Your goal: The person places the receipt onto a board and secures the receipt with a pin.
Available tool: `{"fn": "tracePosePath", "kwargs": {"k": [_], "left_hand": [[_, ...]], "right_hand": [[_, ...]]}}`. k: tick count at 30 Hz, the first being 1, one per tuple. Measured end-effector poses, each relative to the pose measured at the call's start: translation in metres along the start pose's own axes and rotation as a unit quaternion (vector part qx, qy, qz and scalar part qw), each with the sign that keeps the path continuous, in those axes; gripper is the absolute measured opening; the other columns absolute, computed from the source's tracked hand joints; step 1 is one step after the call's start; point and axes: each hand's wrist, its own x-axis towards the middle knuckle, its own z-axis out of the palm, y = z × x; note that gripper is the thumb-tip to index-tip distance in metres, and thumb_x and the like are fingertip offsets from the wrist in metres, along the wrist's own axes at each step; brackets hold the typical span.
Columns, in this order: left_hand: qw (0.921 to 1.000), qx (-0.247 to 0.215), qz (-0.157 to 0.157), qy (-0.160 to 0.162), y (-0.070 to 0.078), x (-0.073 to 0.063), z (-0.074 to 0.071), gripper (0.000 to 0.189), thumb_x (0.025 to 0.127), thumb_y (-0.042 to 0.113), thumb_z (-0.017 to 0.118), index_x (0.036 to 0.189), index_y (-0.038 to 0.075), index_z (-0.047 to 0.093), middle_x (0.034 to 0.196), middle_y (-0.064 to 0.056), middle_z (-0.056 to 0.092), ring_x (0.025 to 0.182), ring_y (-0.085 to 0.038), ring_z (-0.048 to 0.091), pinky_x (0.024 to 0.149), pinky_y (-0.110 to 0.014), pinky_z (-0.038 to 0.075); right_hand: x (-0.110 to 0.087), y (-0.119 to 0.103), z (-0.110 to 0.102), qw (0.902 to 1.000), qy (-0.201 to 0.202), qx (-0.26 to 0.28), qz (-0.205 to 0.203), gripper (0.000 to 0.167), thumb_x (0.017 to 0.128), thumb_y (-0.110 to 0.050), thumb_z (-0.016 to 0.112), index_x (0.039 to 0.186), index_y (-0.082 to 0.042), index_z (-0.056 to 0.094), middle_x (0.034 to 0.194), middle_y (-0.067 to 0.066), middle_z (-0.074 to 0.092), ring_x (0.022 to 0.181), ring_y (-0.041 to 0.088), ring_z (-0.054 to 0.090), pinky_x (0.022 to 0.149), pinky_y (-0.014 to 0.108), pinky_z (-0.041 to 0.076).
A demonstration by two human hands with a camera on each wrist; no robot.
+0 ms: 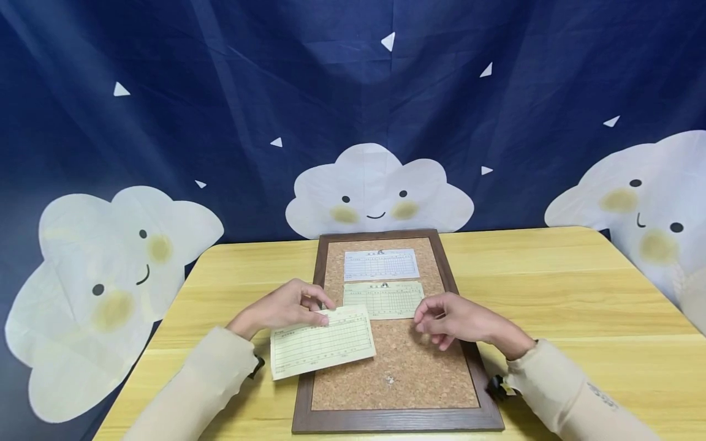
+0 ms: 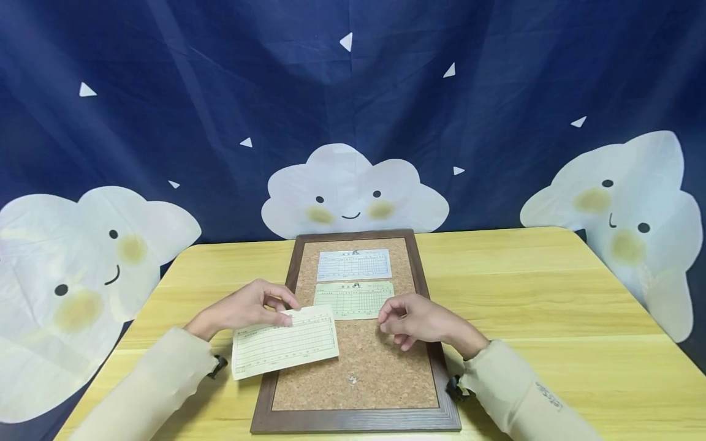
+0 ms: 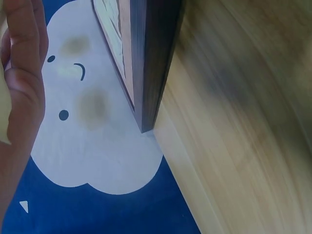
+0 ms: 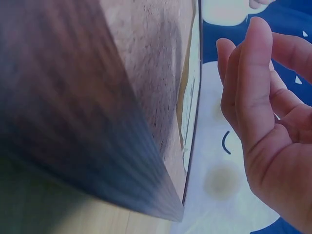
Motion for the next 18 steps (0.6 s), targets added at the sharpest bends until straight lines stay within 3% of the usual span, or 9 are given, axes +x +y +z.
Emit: {"fn": "tracePosePath", "kwargs": {"k": [6,13,18], "left_hand": [[0.9999,0.005,0.011,-0.003,0.002,0.005,0.004,0.022,0.088,0.007,0.077,0.108,0.000,0.074,0.104,-0.008,0.070,0.077,-0.012,0.063,0.069,-0.024,0.050],[0.9998,-0.018,0.001,-0.011,0.003,0.010,0.010,0.022,0.088,0.006,0.076,0.109,-0.002,0.073,0.087,-0.006,0.071,0.073,-0.012,0.063,0.066,-0.023,0.050],[0.9996,-0.026,-0.003,-0.013,0.003,0.013,0.015,0.021,0.088,0.005,0.076,0.108,-0.001,0.073,0.091,-0.003,0.069,0.073,-0.011,0.062,0.066,-0.023,0.050]], "right_hand": [[0.004,-0.002,0.003,1.0000,-0.002,0.000,-0.009,0.010,0.094,0.000,0.059,0.102,0.006,0.063,0.088,0.015,0.064,0.067,0.017,0.058,0.058,0.031,0.057],[0.005,-0.002,0.008,0.9999,-0.005,0.003,-0.015,0.010,0.093,0.001,0.059,0.099,0.005,0.065,0.091,0.016,0.064,0.068,0.017,0.058,0.059,0.032,0.057],[0.006,-0.003,0.011,0.9997,-0.008,0.017,-0.016,0.010,0.094,-0.001,0.062,0.099,0.007,0.065,0.089,0.015,0.064,0.067,0.016,0.059,0.059,0.032,0.057]]}}
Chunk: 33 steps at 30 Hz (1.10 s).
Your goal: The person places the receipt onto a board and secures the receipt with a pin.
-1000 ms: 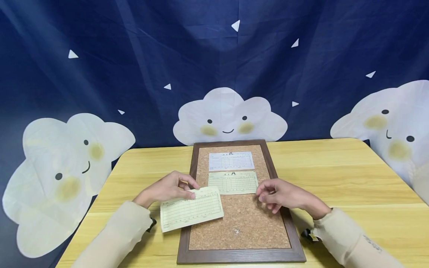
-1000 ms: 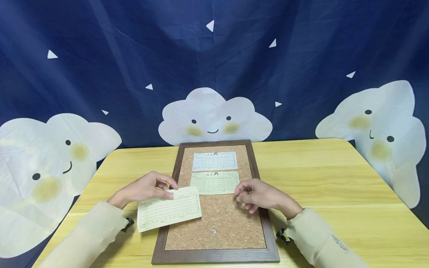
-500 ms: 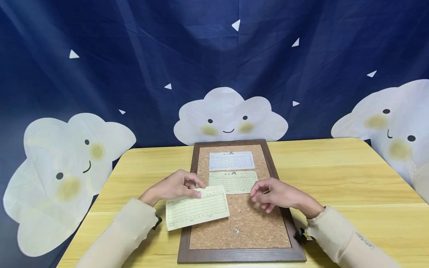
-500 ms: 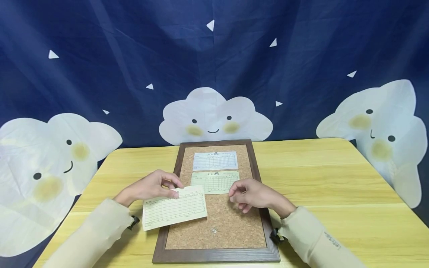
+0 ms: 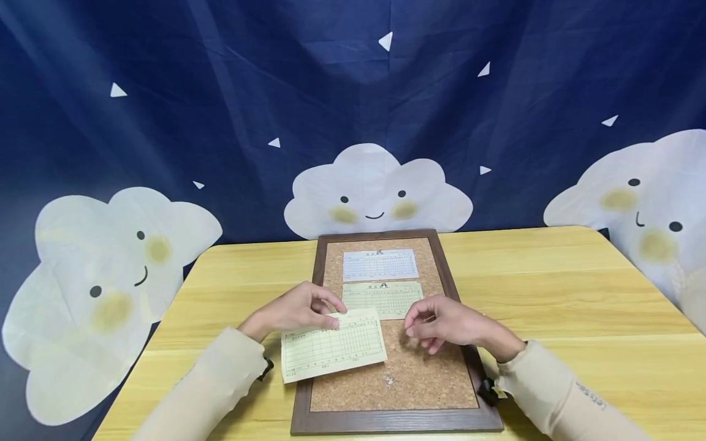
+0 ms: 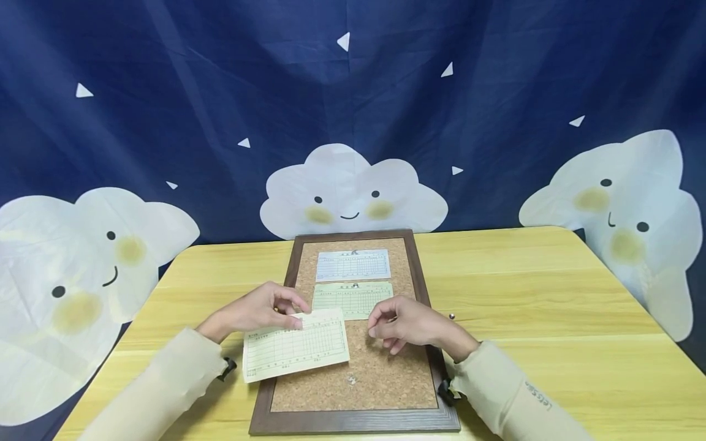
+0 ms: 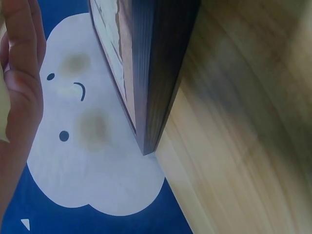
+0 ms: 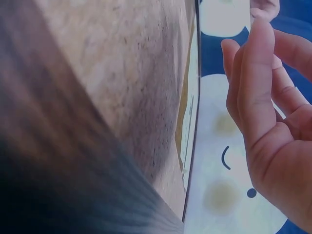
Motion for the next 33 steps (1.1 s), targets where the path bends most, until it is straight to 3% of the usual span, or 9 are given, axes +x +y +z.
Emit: {"fn": "tracePosePath", "kwargs": {"k": [18,33], "left_hand": [[0.9999,0.005,0.008,0.004,0.005,0.013,0.016,0.019,0.088,0.008,0.077,0.106,0.002,0.074,0.097,-0.003,0.068,0.076,-0.013,0.063,0.069,-0.025,0.052],[0.9998,-0.003,0.016,0.008,0.006,0.019,0.022,0.019,0.088,0.009,0.077,0.106,0.003,0.074,0.104,-0.004,0.069,0.078,-0.014,0.066,0.071,-0.027,0.054]], "right_hand": [[0.006,-0.004,0.011,0.9998,-0.016,0.013,-0.006,0.011,0.092,0.000,0.067,0.096,0.009,0.065,0.073,0.011,0.060,0.063,0.016,0.058,0.057,0.037,0.058],[0.007,-0.005,0.012,0.9998,-0.010,-0.008,-0.012,0.005,0.092,-0.001,0.068,0.093,0.004,0.069,0.075,0.013,0.063,0.065,0.016,0.058,0.054,0.032,0.056]]}}
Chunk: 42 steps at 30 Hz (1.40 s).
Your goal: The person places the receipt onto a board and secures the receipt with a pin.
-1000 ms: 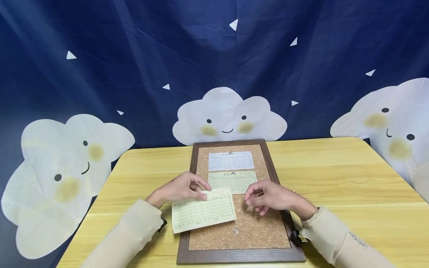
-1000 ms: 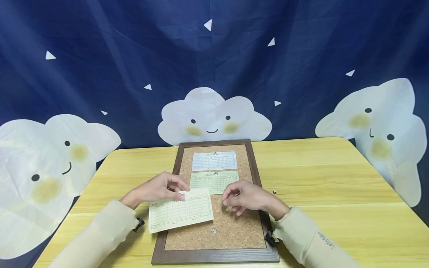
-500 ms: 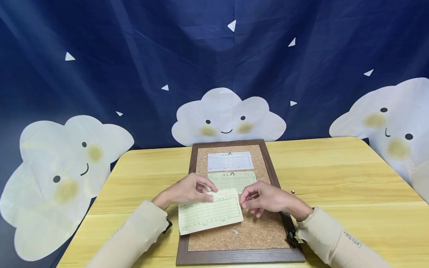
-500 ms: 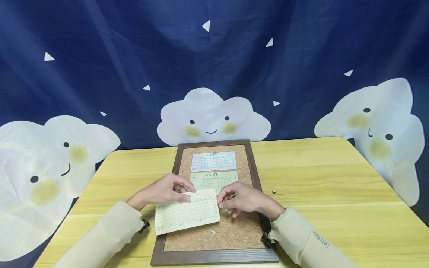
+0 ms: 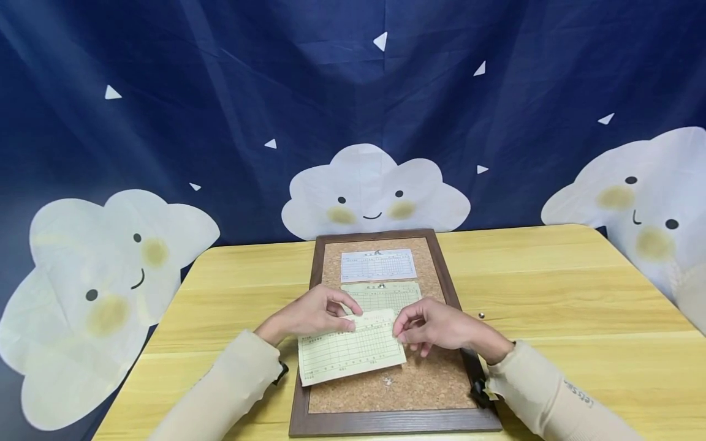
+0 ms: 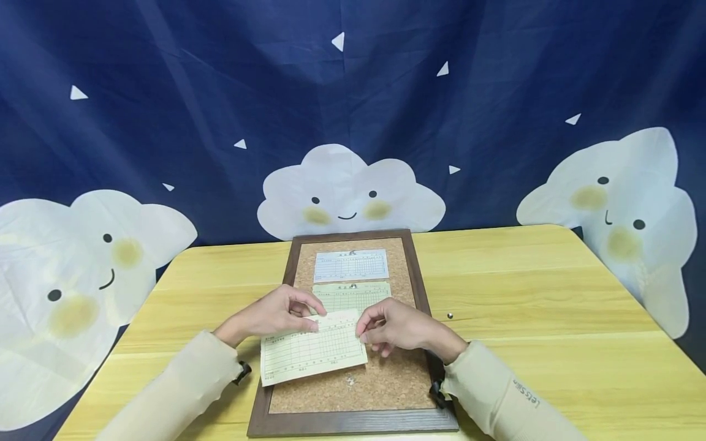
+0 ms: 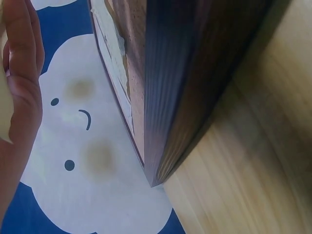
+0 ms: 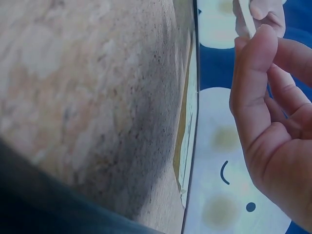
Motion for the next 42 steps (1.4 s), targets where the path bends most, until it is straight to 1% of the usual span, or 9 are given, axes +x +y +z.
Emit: {"fn": "tracePosePath", "kwargs": {"k": [4,10,17,21,26,32,37,42], "left_hand": [[1.0000,-0.001,-0.004,-0.004,0.000,0.002,0.001,0.019,0.089,0.009,0.077,0.106,0.004,0.074,0.100,-0.003,0.069,0.078,-0.015,0.066,0.070,-0.027,0.054],[0.9998,-0.003,-0.017,-0.005,-0.001,0.005,0.005,0.018,0.088,0.008,0.077,0.106,0.007,0.075,0.092,-0.001,0.070,0.076,-0.015,0.066,0.068,-0.027,0.053],[0.9998,0.008,-0.014,-0.010,-0.004,0.010,0.008,0.017,0.088,0.007,0.077,0.104,0.005,0.075,0.098,-0.002,0.070,0.079,-0.013,0.067,0.069,-0.026,0.054],[0.9997,0.008,-0.016,-0.019,-0.007,0.011,0.009,0.015,0.088,0.006,0.077,0.103,0.004,0.075,0.093,-0.004,0.072,0.077,-0.013,0.067,0.069,-0.026,0.054],[0.9996,0.008,-0.016,-0.020,-0.011,0.010,0.009,0.014,0.088,0.005,0.077,0.102,0.004,0.075,0.089,-0.004,0.072,0.076,-0.013,0.068,0.069,-0.026,0.054],[0.9998,0.007,-0.001,-0.021,-0.014,0.010,0.007,0.010,0.087,0.002,0.076,0.098,0.002,0.075,0.096,-0.007,0.072,0.075,-0.012,0.066,0.067,-0.024,0.053],[0.9996,0.005,-0.011,-0.026,-0.015,0.008,0.006,0.011,0.087,0.003,0.076,0.098,0.002,0.075,0.095,-0.005,0.071,0.075,-0.012,0.065,0.065,-0.024,0.052],[0.9994,0.003,-0.023,-0.025,-0.016,0.005,0.005,0.013,0.088,0.005,0.076,0.100,0.003,0.075,0.095,-0.002,0.071,0.081,-0.014,0.067,0.070,-0.025,0.053]], "right_hand": [[0.000,0.000,-0.001,0.9999,0.003,-0.013,-0.004,0.004,0.091,0.000,0.067,0.092,0.003,0.070,0.072,0.010,0.062,0.064,0.016,0.058,0.053,0.030,0.055],[-0.001,0.002,-0.002,0.9999,-0.001,-0.013,-0.008,0.004,0.090,0.001,0.067,0.092,0.003,0.070,0.069,0.006,0.060,0.062,0.015,0.056,0.053,0.027,0.054],[-0.004,0.005,-0.005,0.9999,-0.001,-0.013,-0.005,0.005,0.091,0.001,0.066,0.093,0.004,0.070,0.073,0.010,0.062,0.062,0.014,0.057,0.054,0.027,0.054],[-0.005,0.007,-0.007,0.9999,0.002,-0.013,0.001,0.005,0.091,0.001,0.066,0.093,0.004,0.070,0.073,0.013,0.063,0.061,0.014,0.058,0.054,0.025,0.054],[-0.007,0.009,-0.009,0.9998,0.003,-0.020,0.001,0.006,0.091,0.001,0.066,0.094,0.004,0.071,0.071,0.009,0.062,0.061,0.013,0.058,0.054,0.025,0.054],[-0.011,0.010,-0.012,0.9996,0.008,-0.027,0.010,0.006,0.091,0.000,0.067,0.094,0.003,0.071,0.069,0.007,0.063,0.057,0.013,0.056,0.052,0.022,0.051],[-0.015,0.011,-0.015,0.9993,0.013,-0.031,0.012,0.006,0.090,0.001,0.068,0.094,0.004,0.071,0.068,0.010,0.063,0.055,0.011,0.055,0.050,0.019,0.048],[-0.018,0.012,-0.018,0.9991,0.019,-0.034,0.015,0.006,0.090,0.002,0.068,0.094,0.004,0.072,0.068,0.011,0.063,0.053,0.010,0.055,0.048,0.018,0.045]]}}
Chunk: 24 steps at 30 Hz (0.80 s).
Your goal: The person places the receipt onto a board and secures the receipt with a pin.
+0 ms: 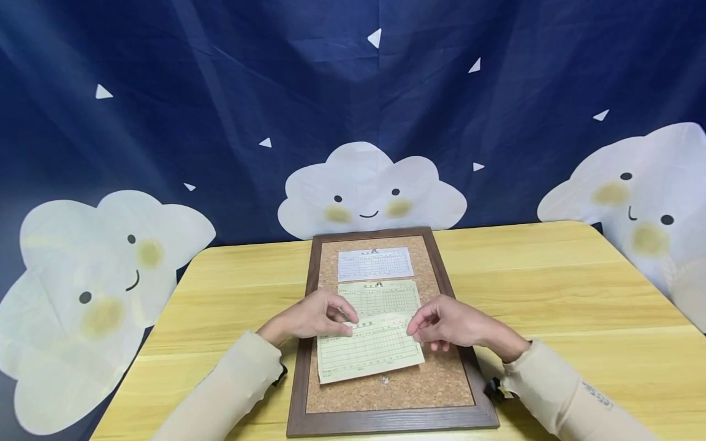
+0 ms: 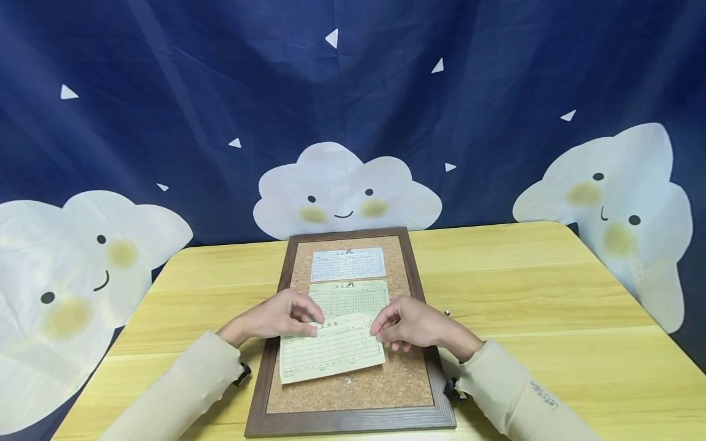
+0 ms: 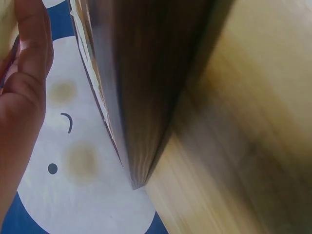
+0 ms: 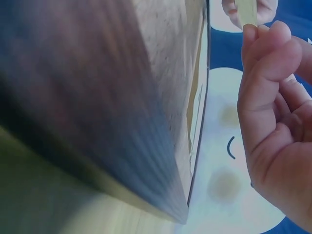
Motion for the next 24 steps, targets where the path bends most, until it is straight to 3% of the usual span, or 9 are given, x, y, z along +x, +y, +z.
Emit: {"fn": "tracePosePath", "kwargs": {"k": [7,16,24], "left_hand": [[0.9999,0.003,-0.010,0.009,-0.004,-0.004,-0.003,0.015,0.088,0.006,0.077,0.102,0.002,0.075,0.098,-0.003,0.071,0.086,-0.014,0.069,0.075,-0.026,0.055],[0.9995,-0.004,-0.009,0.029,-0.009,-0.008,-0.006,0.014,0.086,0.002,0.077,0.099,-0.004,0.073,0.093,-0.006,0.071,0.080,-0.012,0.068,0.070,-0.024,0.054],[0.9983,0.032,-0.020,0.046,-0.008,-0.006,-0.003,0.006,0.086,0.004,0.077,0.088,0.003,0.071,0.083,0.000,0.069,0.075,-0.011,0.065,0.070,-0.024,0.054]], "right_hand": [[-0.004,0.003,-0.003,1.0000,0.002,0.002,0.004,0.008,0.090,-0.001,0.069,0.096,0.004,0.072,0.063,0.005,0.060,0.053,0.010,0.054,0.047,0.018,0.043],[-0.007,0.006,-0.005,0.9998,0.009,0.000,0.019,0.008,0.090,-0.002,0.070,0.096,0.003,0.072,0.064,0.006,0.061,0.052,0.009,0.054,0.046,0.018,0.043],[-0.009,0.011,-0.005,0.9997,0.010,0.001,0.024,0.008,0.089,-0.002,0.070,0.095,0.003,0.072,0.066,0.008,0.063,0.053,0.009,0.055,0.047,0.018,0.043]]}}
